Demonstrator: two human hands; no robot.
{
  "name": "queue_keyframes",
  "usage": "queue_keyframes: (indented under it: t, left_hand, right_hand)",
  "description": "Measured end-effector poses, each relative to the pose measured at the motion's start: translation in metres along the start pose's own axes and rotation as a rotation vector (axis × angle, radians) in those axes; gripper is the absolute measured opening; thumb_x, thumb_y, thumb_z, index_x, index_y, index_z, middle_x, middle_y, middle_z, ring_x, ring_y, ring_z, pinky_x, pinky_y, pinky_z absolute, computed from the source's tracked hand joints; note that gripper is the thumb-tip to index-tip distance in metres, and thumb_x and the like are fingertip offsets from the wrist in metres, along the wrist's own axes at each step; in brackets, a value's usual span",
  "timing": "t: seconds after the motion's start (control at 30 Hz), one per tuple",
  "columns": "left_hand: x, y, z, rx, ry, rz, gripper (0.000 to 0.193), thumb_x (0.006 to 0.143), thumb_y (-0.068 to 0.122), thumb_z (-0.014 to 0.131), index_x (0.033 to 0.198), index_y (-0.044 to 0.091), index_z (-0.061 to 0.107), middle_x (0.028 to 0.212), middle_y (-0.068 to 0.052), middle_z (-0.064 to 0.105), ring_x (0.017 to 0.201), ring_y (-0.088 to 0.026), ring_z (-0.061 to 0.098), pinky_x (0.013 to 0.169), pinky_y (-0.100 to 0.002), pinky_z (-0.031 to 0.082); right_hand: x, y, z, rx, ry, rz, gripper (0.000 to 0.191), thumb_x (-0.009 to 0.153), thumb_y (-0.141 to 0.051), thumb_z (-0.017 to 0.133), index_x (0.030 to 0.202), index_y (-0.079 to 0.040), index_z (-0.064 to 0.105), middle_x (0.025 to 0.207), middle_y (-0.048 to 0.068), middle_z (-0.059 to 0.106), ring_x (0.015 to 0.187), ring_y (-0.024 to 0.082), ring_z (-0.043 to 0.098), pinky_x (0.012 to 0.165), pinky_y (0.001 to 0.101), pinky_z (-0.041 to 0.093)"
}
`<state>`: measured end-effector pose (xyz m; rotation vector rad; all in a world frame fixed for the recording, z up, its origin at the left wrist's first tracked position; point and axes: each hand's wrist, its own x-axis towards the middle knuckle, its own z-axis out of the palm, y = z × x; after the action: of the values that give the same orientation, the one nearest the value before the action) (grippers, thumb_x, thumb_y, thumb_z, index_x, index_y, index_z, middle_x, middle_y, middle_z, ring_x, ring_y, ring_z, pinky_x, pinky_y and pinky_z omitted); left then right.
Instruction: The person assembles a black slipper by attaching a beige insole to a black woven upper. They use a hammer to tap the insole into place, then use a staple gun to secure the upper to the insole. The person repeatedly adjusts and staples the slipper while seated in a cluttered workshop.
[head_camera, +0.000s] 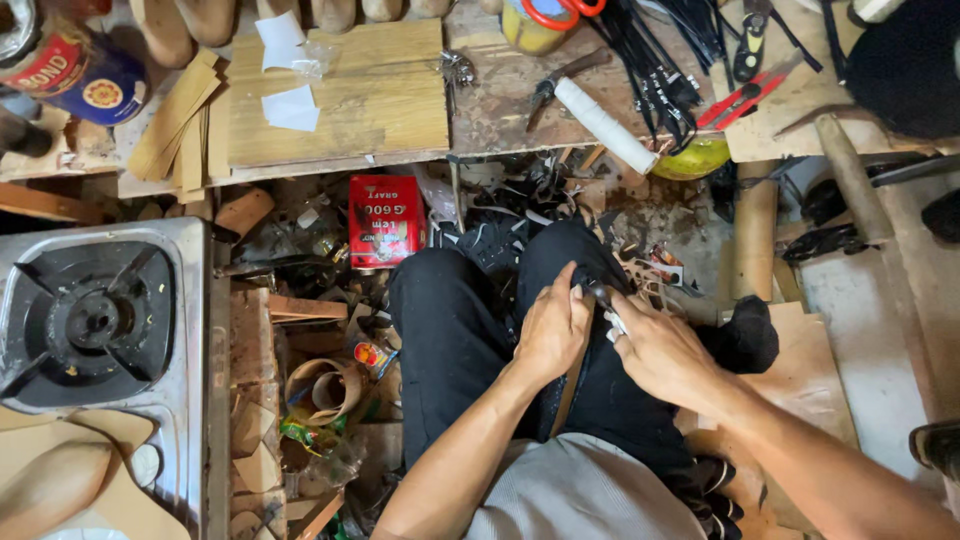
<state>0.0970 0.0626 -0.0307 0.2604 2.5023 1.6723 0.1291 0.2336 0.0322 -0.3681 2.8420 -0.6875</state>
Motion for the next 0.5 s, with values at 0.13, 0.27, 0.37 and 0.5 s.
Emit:
queue_keyframes:
  t: [0.13,0.27,0.37,0.5]
  left_hand:
    - [-0.001,-0.006,0.0,0.003,-0.011,0.015,0.052,0.102,0.022,0.044,0.147,-0.003,0.046,0.109,-0.034,0.067,0.104,-0.048,0.065,0.094,-0.051,0.05]
    - [0.006,-0.026,-0.01,-0.166,-0.1,0.015,0.05,0.106,0.025,0.045,0.148,-0.002,0.047,0.112,-0.034,0.066,0.11,-0.048,0.064,0.097,-0.05,0.048]
    - [0.012,-0.033,-0.012,-0.24,-0.102,0.101,0.048,0.108,0.024,0.045,0.146,-0.004,0.048,0.117,-0.034,0.066,0.116,-0.048,0.064,0.1,-0.048,0.049]
    - [0.014,-0.022,-0.002,-0.039,-0.061,0.012,0.048,0.101,0.02,0.047,0.143,-0.004,0.048,0.109,-0.034,0.067,0.107,-0.048,0.064,0.096,-0.05,0.049]
  right_hand:
    - [0.0,-0.004,-0.007,-0.178,-0.097,0.047,0.065,0.085,-0.01,0.061,0.147,-0.004,0.042,0.106,0.02,0.062,0.075,0.041,0.069,0.068,0.0502,0.057]
    - [-0.004,-0.01,0.024,-0.208,0.068,0.039,0.067,0.085,-0.013,0.064,0.147,-0.003,0.043,0.105,0.023,0.061,0.063,0.043,0.067,0.058,0.0509,0.057]
    - [-0.007,-0.012,0.05,-0.142,0.228,0.047,0.065,0.084,-0.012,0.064,0.146,-0.004,0.046,0.103,0.02,0.062,0.068,0.045,0.066,0.062,0.0516,0.055]
    - [-0.011,-0.007,0.056,0.041,0.265,0.075,0.064,0.085,-0.012,0.062,0.147,-0.004,0.048,0.105,0.02,0.063,0.08,0.045,0.066,0.069,0.0503,0.055]
